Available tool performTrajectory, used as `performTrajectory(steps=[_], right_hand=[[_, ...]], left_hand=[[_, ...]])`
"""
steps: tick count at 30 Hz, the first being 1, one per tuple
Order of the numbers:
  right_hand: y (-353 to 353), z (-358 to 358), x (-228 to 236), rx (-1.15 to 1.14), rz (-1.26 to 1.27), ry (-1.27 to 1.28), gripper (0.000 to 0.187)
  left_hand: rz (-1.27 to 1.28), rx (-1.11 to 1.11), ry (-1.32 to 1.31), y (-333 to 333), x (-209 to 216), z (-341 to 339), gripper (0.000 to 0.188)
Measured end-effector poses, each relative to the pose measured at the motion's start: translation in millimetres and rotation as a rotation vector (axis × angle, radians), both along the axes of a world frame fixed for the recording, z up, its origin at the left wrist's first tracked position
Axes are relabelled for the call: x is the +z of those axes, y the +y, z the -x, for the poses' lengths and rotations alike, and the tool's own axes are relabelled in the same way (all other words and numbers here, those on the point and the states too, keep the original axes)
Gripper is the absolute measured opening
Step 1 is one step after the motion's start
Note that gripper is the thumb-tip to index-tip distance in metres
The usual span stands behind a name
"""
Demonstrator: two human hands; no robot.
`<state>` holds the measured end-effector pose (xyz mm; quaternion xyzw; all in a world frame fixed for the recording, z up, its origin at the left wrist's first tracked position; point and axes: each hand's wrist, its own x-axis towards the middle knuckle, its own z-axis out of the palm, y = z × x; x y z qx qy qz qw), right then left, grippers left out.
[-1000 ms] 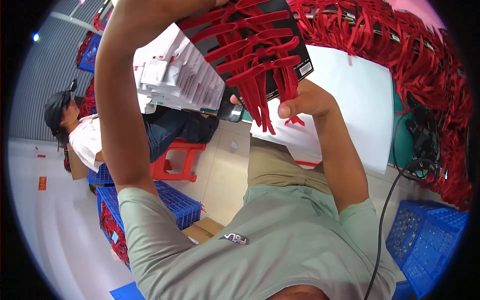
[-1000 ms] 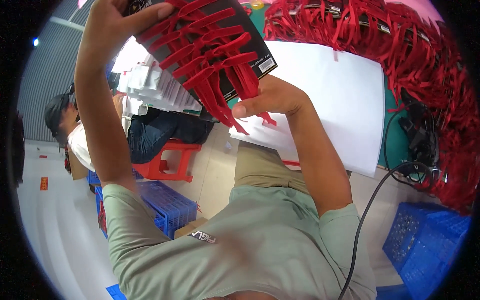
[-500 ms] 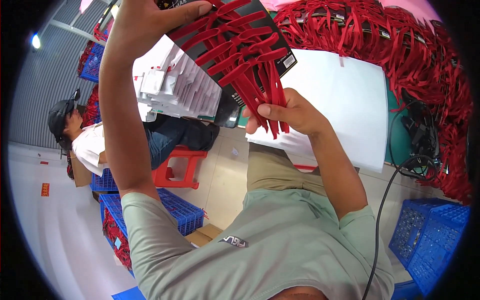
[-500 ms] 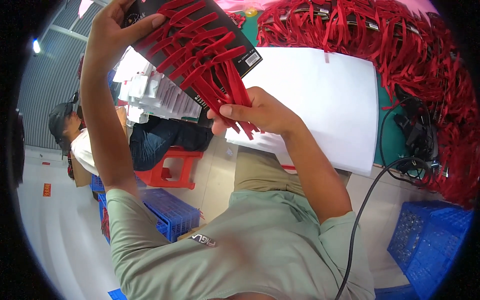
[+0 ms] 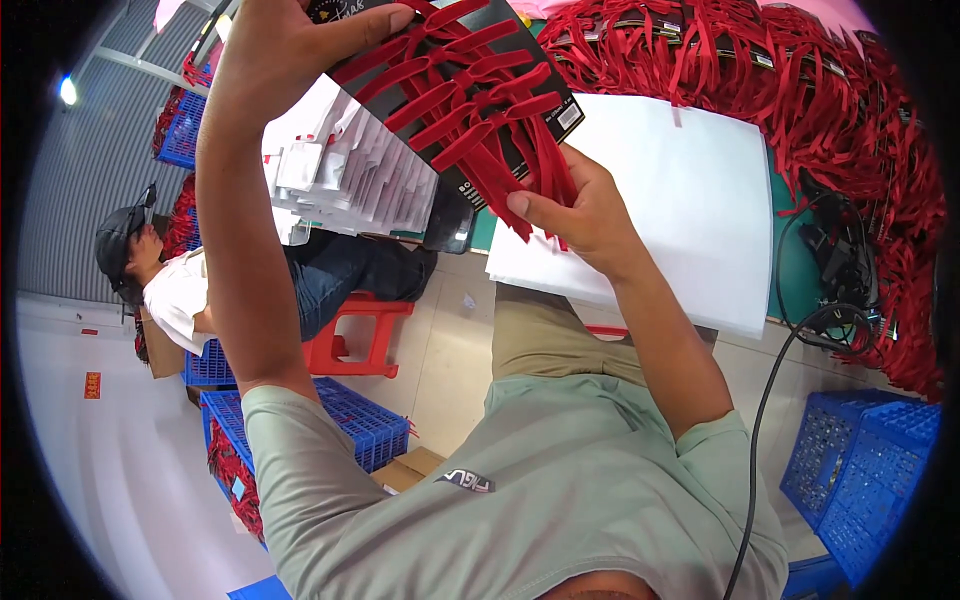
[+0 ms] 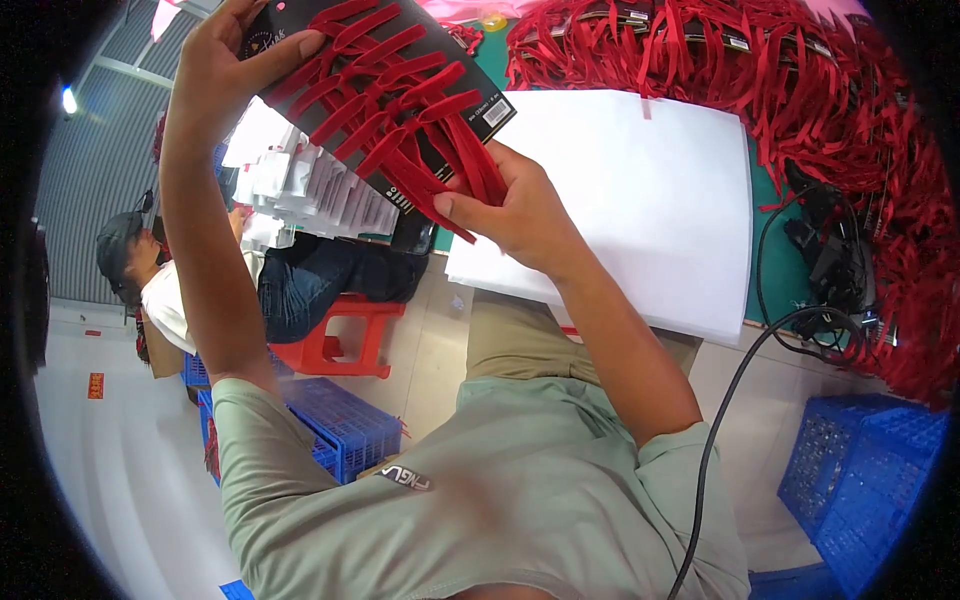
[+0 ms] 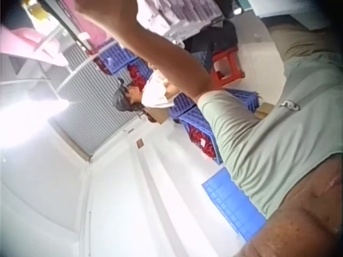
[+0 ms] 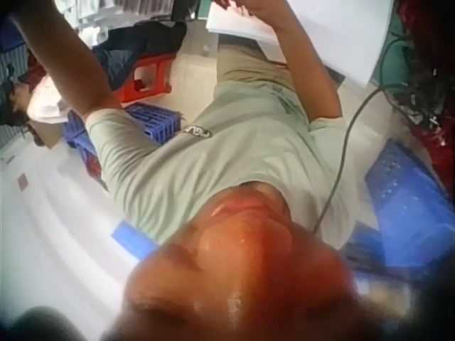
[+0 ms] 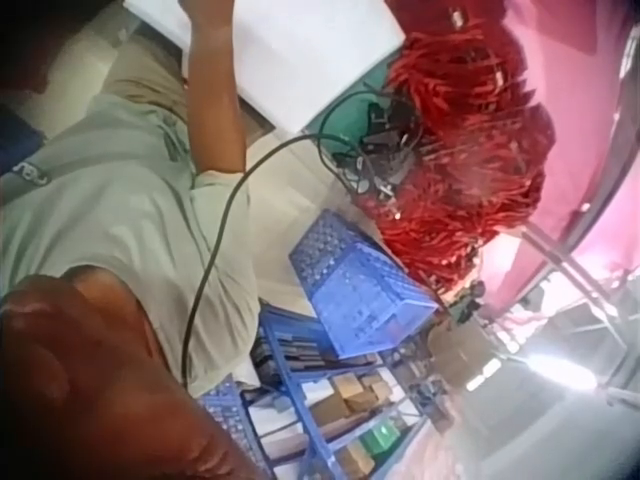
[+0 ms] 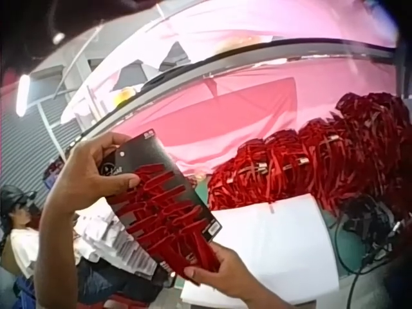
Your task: Packaging red elastic accessories by wrapping them in protective white paper and stacking them.
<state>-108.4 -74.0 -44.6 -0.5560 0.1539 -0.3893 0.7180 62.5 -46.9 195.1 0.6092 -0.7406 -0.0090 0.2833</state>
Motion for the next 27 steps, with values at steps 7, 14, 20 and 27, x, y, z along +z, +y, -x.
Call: performTrajectory(steps=[7, 14, 20, 27], right_hand=[[-2.2, -0.2, -13.7, 0.139, -0.077, -0.083, 0.058], [-10.5, 3.4, 6.7, 0.338, -0.005, -0.075, 0.049], [-13.9, 16.1, 4.3, 0.473, -0.058, 0.053, 0.041], [-23.5, 47.3, -3.0, 0.299, -0.036, 0.139, 0.039]], left_hand=[[0.004, 0.02, -0.017, 0.2, -1.8, -4.2, 0.053], [0.016, -0.032, 0.071, 0.0, -4.6, -10.2, 0.054], [-0.017, -0.035, 0.081, 1.3, -7.6, -15.5, 0.057], [0.022, -0.12, 0.32, -9.9, -44.0, -16.8, 0.054]])
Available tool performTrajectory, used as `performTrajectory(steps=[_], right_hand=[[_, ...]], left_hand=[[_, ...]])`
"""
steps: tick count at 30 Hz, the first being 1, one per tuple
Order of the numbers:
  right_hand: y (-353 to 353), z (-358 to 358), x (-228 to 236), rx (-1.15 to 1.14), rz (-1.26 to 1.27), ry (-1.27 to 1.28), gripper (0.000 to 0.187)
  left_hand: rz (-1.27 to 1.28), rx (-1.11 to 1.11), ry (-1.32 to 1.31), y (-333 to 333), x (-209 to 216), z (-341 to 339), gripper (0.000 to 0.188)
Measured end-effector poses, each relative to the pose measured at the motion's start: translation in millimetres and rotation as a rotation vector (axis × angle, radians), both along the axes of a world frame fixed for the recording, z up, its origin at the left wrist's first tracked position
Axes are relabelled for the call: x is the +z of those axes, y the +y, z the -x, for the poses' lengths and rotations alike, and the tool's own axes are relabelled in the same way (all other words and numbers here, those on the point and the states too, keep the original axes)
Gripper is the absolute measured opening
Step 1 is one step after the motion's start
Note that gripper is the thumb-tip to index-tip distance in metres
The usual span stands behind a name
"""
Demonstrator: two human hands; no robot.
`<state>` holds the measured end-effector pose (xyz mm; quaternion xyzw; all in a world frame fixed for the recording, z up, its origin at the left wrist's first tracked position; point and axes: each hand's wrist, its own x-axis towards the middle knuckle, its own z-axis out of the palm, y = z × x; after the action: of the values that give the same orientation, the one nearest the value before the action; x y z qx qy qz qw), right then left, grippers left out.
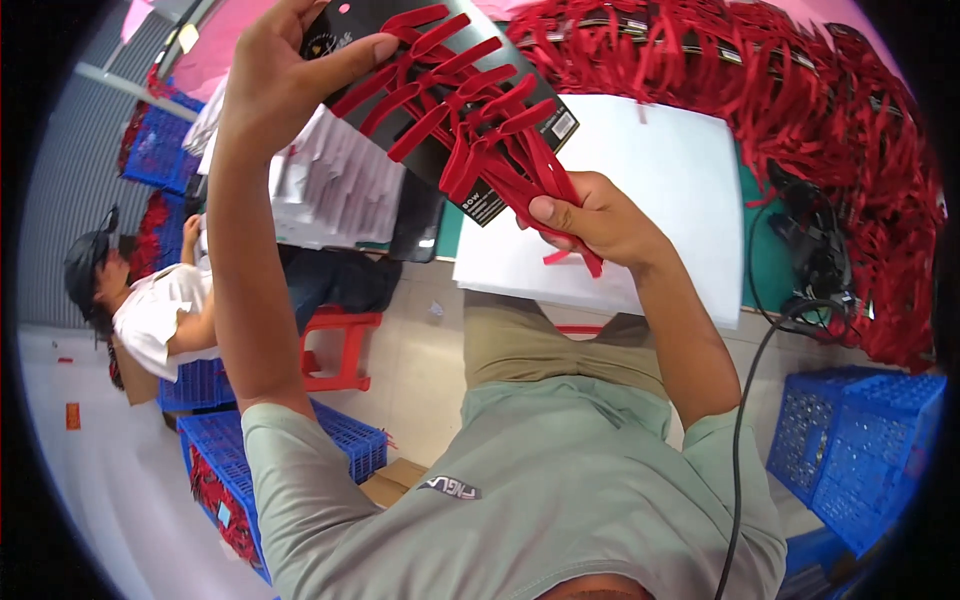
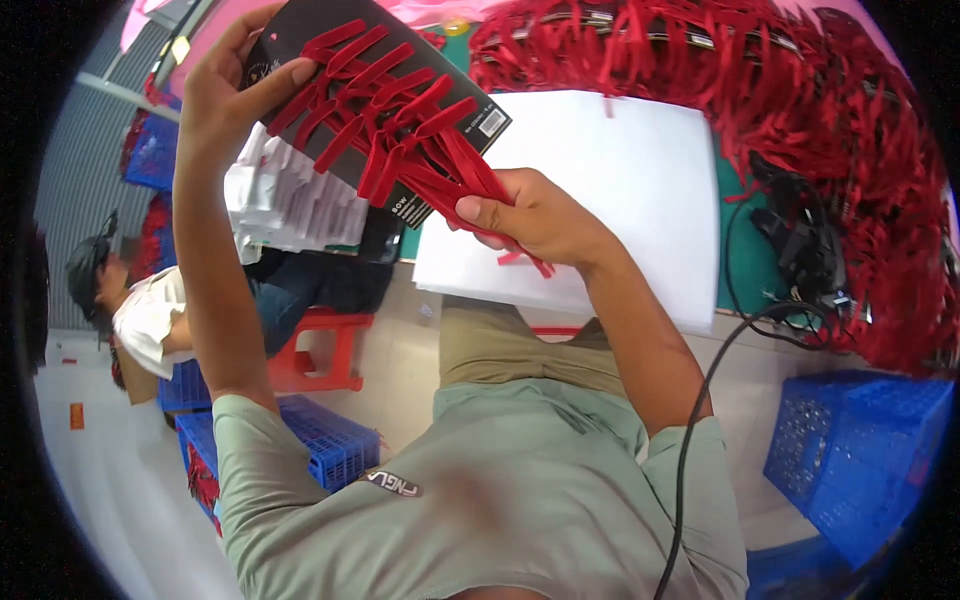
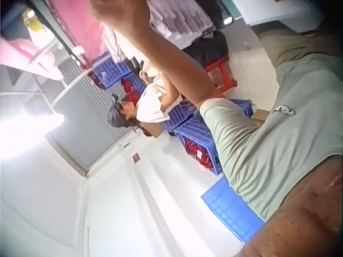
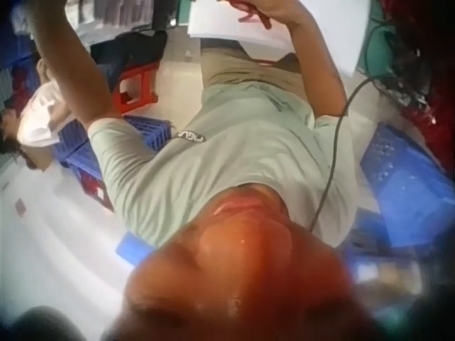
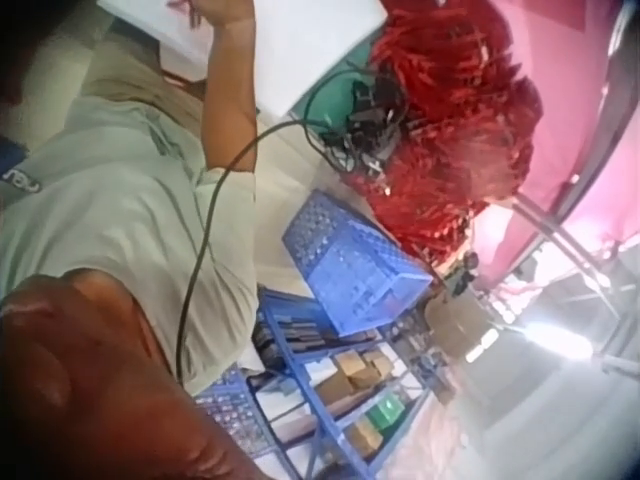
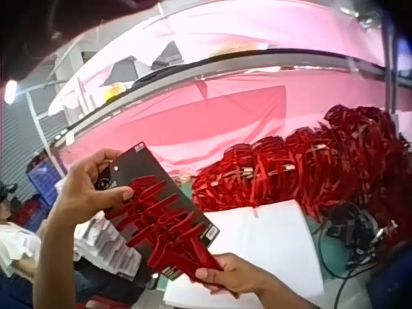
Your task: Packaging red elastic accessories by wrapping them in protective white paper and stacking them.
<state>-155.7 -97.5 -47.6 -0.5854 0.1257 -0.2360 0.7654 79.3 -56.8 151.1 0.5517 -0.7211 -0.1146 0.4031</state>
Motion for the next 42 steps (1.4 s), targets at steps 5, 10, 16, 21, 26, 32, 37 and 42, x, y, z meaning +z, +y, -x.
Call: performTrajectory(steps=[5, 10, 16, 21, 26, 32, 37, 42], right_hand=[[-17.1, 41.2, 12.1, -0.178, 0.091, 0.202, 0.038], [-45.3, 101.5, 22.1, -0.174, 0.167, 0.429, 0.038], [-54.9, 116.3, 10.3, -0.179, 0.067, 0.554, 0.034], [-67.6, 115.0, -3.2, -0.013, 0.019, 0.751, 0.024], [-73.4, 98.0, 2.3, 0.042, -0.001, 0.862, 0.022], [-72.9, 81.2, 6.7, 0.043, -0.013, 0.945, 0.021], [-71.0, 78.0, 1.3, 0.062, -0.002, 0.932, 0.019], [-69.9, 76.8, 1.1, 0.059, -0.025, 0.943, 0.016]], left_hand=[[-0.068, 0.015, 0.339, -17.3, -52.5, 2.0, 0.055], [-0.148, 0.028, 0.449, -49.6, -121.8, 11.0, 0.058], [-0.309, 0.145, 0.551, -36.4, -209.6, 14.9, 0.047], [-0.409, 0.287, 0.305, -0.5, -235.2, 11.6, 0.029], [-0.484, 0.369, 0.296, 7.3, -238.6, 10.6, 0.027], [-0.426, 0.408, 0.256, 7.5, -246.2, -1.2, 0.024], [-0.548, 0.438, 0.288, 4.4, -236.5, -7.4, 0.025], [-0.506, 0.422, 0.35, 6.0, -248.5, -9.3, 0.026]])
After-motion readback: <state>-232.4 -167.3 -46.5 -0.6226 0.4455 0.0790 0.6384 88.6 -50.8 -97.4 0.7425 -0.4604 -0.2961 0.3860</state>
